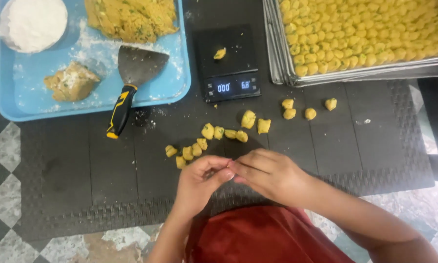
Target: Rolling dough into long cylinders and cutting them into small uniform pieces using a bench scraper.
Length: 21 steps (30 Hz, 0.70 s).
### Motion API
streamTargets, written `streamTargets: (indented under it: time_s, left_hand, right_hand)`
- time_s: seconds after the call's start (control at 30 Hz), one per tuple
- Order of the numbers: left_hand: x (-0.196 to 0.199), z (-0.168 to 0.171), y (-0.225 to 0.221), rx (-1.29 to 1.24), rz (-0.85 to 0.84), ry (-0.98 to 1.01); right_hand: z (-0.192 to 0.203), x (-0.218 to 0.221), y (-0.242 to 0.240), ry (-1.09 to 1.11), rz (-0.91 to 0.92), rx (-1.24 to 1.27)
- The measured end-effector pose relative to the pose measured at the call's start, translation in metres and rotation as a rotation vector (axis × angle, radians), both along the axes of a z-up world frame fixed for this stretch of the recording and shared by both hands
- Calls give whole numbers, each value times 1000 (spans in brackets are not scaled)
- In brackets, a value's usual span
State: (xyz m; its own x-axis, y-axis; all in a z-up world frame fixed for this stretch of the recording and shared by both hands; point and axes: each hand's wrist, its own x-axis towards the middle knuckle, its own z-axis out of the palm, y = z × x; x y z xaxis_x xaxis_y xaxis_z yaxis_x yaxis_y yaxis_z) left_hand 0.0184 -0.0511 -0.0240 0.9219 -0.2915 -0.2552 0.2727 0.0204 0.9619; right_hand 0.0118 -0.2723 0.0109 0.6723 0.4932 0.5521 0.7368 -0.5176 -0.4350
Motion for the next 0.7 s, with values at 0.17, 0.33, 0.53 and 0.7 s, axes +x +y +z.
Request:
streamTargets:
  time_s: [0.17,0.33,0.53,0.7]
  left_hand:
    - [-4,24,-2,-104,-55,52]
    - [30,10,1,-81,-160,-112]
    - [105,-2,-12,466,7,-696]
    - [126,-23,-24,862,-93,-889]
  right_hand:
    - [2,1,8,50,76,172]
    - [14,17,-4,401,65,331]
    - [16,37,-38,460,-223,480]
    - [14,35,-54,537,-310,548]
